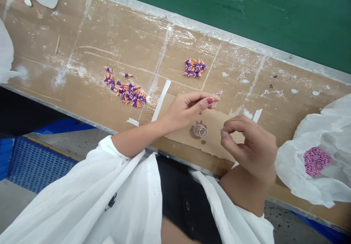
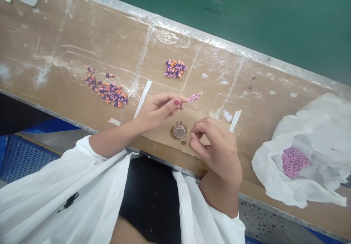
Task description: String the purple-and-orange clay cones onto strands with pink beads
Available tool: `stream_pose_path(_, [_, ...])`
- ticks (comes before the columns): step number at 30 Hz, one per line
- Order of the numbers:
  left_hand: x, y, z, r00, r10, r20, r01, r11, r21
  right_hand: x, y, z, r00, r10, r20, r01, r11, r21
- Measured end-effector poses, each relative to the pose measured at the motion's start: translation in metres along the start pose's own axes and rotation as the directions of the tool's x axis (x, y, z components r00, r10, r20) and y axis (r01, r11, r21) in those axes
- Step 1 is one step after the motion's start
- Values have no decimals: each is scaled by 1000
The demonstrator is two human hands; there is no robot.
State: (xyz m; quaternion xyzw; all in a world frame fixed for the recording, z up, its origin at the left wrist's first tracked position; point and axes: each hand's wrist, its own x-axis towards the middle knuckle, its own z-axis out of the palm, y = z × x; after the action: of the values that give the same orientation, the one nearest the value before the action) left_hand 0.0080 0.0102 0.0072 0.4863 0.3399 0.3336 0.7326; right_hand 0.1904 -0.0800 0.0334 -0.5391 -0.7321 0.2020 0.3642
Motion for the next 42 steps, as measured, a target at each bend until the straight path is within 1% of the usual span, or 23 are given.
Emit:
stream_pose_path(2, [1, -1, -1, 1000, -10, -22, 9, 1000, -28, -1, -1, -7, 980, -7, 201, 24, 996, -82])
stream_pose_path(3, [1, -1, -1, 999, -23, -25, 23, 999, -35, -1, -1, -8, 963, -1, 268, 34, 992, -118])
stream_pose_path(5, [2, 0, -1, 998, -60, -32, 58, 997, -57, -2, 1, -7, 941, 9, 337, 51, 985, -168])
stream_pose_path(9, [2, 2, 1, 995, -80, -58, 70, 986, -152, -5, 6, -2, 933, 1, 360, 80, 974, -210])
stream_pose_path(15, [5, 2, 1, 986, -123, -110, 100, 975, -200, -8, 8, 4, 922, 46, 385, 46, 973, -226])
stream_pose_path(19, [6, 0, 1, 987, -128, -95, 104, 969, -224, -9, 5, 7, 921, 32, 387, 74, 964, -257])
stream_pose_path(23, [7, 1, 1, 991, -108, -80, 83, 961, -264, -5, 1, 3, 929, 14, 370, 91, 960, -265])
stream_pose_path(25, [8, 1, 0, 990, -115, -83, 87, 956, -282, -2, -2, -1, 946, 18, 323, 56, 974, -219])
stream_pose_path(27, [7, 2, 0, 987, -148, -66, 121, 945, -304, -1, -4, -3, 973, 31, 228, 1, 990, -138])
stream_pose_path(28, [7, 2, 1, 984, -170, -47, 147, 935, -323, -1, -5, -1, 988, 40, 152, -27, 996, -86])
stream_pose_path(29, [6, 3, 1, 981, -196, -18, 177, 921, -347, -2, -5, 1, 997, 57, 51, -56, 998, -30])
stream_pose_path(30, [5, 3, 2, 975, -219, 19, 210, 902, -377, -2, -5, 5, 995, 85, -61, -83, 996, 30])
stream_pose_path(31, [3, 3, 3, 970, -237, 59, 240, 878, -414, -3, -4, 10, 978, 118, -174, -103, 990, 92])
stream_pose_path(32, [2, 2, 4, 964, -248, 99, 265, 849, -456, -4, -4, 16, 948, 155, -276, -116, 981, 153])
stream_pose_path(34, [-1, 1, 6, 952, -254, 171, 306, 787, -536, -4, -3, 28, 896, 192, -400, -111, 970, 217])
stream_pose_path(35, [-2, 0, 7, 946, -253, 201, 323, 759, -565, -4, -3, 34, 882, 186, -432, -99, 972, 215])
stream_pose_path(37, [-4, -2, 9, 934, -254, 251, 356, 720, -595, -3, -3, 40, 868, 129, -479, -65, 987, 148])
stream_pose_path(39, [-4, -5, 10, 919, -264, 293, 391, 704, -593, -3, -2, 43, 858, 44, -511, -31, 999, 33])
stream_pose_path(42, [-4, -7, 10, 904, -278, 326, 423, 693, -584, -3, -2, 43, 844, -56, -533, -4, 994, -111])
